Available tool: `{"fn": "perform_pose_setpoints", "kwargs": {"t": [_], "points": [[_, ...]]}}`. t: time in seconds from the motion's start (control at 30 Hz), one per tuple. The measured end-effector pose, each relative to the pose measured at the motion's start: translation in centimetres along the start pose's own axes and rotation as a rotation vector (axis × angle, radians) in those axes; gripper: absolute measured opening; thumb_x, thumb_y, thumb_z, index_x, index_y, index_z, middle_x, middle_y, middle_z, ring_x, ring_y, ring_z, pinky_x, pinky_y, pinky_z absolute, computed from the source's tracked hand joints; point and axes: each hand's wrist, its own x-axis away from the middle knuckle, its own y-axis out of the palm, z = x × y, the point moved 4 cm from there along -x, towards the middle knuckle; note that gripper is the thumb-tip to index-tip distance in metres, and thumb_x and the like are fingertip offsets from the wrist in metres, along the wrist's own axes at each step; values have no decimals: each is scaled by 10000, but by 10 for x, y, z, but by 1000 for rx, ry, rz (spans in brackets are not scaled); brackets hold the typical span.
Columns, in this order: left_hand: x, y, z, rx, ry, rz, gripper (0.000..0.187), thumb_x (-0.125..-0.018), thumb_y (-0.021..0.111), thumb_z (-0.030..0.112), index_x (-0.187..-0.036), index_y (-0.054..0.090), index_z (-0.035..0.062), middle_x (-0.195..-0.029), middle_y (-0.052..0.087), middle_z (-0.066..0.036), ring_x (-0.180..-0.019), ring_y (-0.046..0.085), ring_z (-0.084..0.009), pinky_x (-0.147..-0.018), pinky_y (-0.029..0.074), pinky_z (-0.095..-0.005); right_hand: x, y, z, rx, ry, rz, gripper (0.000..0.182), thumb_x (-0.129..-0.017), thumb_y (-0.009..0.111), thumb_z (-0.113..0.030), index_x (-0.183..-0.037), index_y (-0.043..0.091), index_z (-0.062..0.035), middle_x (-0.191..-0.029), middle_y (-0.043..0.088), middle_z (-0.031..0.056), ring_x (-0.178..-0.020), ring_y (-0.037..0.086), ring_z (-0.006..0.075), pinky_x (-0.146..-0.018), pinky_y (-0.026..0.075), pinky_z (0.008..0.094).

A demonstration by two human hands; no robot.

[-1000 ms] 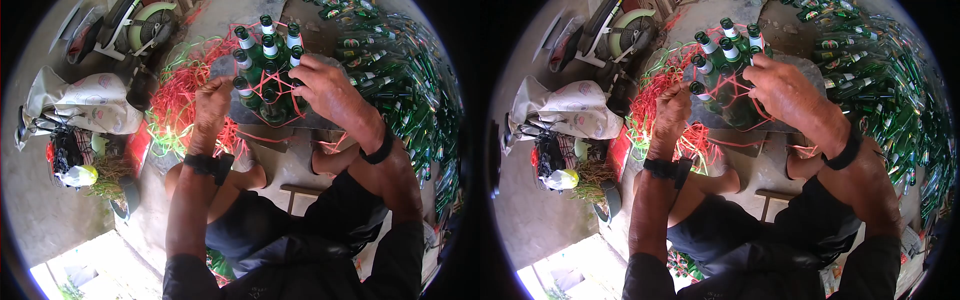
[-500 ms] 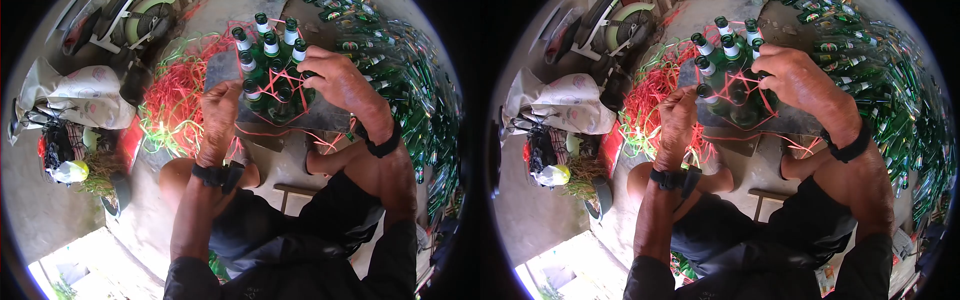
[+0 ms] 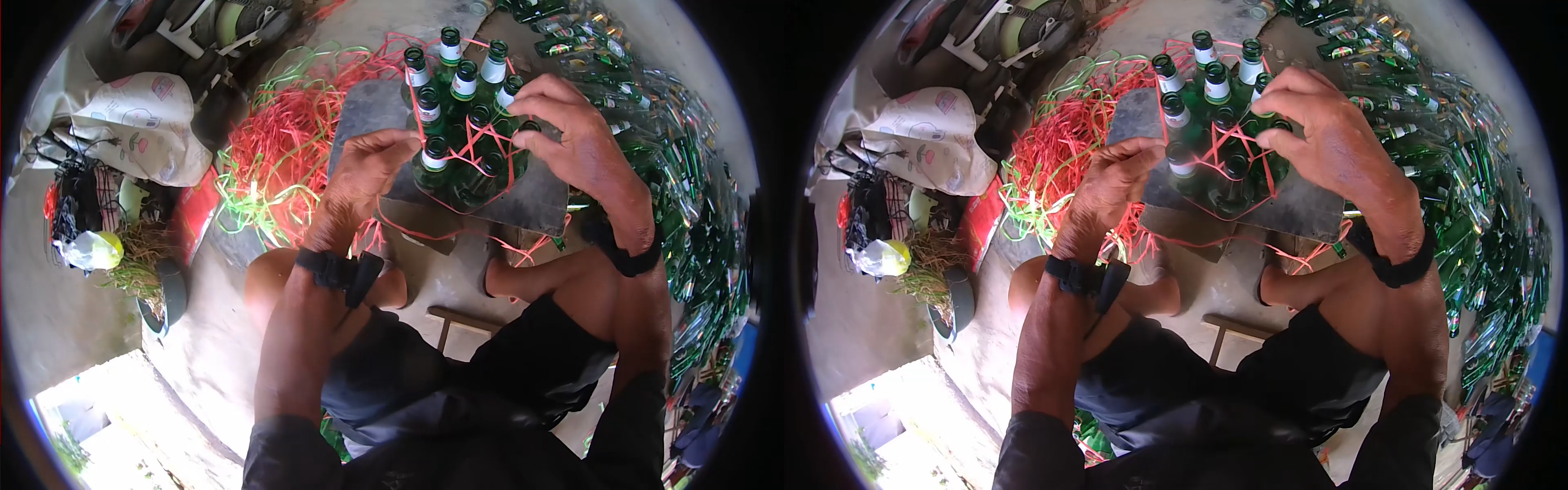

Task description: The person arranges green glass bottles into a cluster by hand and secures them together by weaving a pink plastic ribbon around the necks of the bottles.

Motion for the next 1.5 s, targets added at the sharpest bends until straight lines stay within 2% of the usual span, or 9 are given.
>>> {"fn": "perform_pose_setpoints", "kwargs": {"t": [0.17,0.33,0.57,0.83,0.93,1.0,1.23,1.43,1.5], "points": [[-5,-2,2,-48,-12,-31,171,-948,774,123,-1091,784,31,-713,607,81,-554,442,-19,-496,322,-216,-27,8,-23,62,-152,-6,189,-831,729,-37,-1020,717,-29,-950,660,96,-944,621,326,-831,524,431],[-23,-13,-12,-70,16,-37,229,-885,832,168,-1045,819,5,-875,761,-44,-802,628,-96,-697,471,-249,-50,32,-28,78,-239,-145,84,-843,688,-37,-920,720,-31,-889,673,111,-883,640,336,-810,519,436],[-22,-4,-2,-171,77,31,254,-846,857,164,-1006,814,-29,-836,753,-42,-720,626,-107,-647,502,-271,-51,75,-12,53,-162,-334,210,-857,646,-30,-1018,769,-86,-915,720,161,-888,679,379,-820,534,489],[-29,9,-13,-44,146,33,141,-862,796,116,-948,809,5,-828,723,16,-706,592,-53,-624,470,-232,-57,86,3,-200,-44,-469,308,-868,586,7,-1119,747,-70,-1072,744,162,-981,690,351,-938,531,424],[-28,13,-11,-12,108,35,140,-869,791,116,-940,806,-4,-806,715,15,-693,588,-52,-603,469,-237,-60,83,-2,-215,-79,-480,270,-879,648,45,-1127,720,-35,-956,732,115,-816,672,267,-811,536,367],[-33,14,-16,-5,114,44,137,-871,788,115,-931,805,-6,-796,711,15,-682,584,-53,-591,466,-236,-65,79,-8,-192,242,-715,256,-868,640,48,-1104,701,-27,-870,701,106,-755,651,233,-721,512,365],[-34,16,-11,-113,124,60,123,-864,796,112,-891,800,-8,-775,705,11,-664,586,-56,-567,468,-241,-63,80,-10,-157,-44,-511,167,-853,619,51,-1000,659,-17,-774,639,107,-688,616,229,-644,482,379],[-41,17,-17,-32,154,24,137,-874,816,135,-898,808,0,-810,747,-21,-702,643,-64,-599,526,-249,-63,70,-22,43,-166,-401,87,-807,640,11,-879,624,-35,-787,600,103,-772,605,312,-766,487,422],[-44,15,-18,-48,150,15,138,-882,815,141,-904,810,5,-819,753,-25,-710,652,-66,-605,535,-250,-65,67,-27,164,-171,-447,107,-816,629,-35,-908,679,-57,-877,668,129,-925,647,359,-872,510,467]]}}
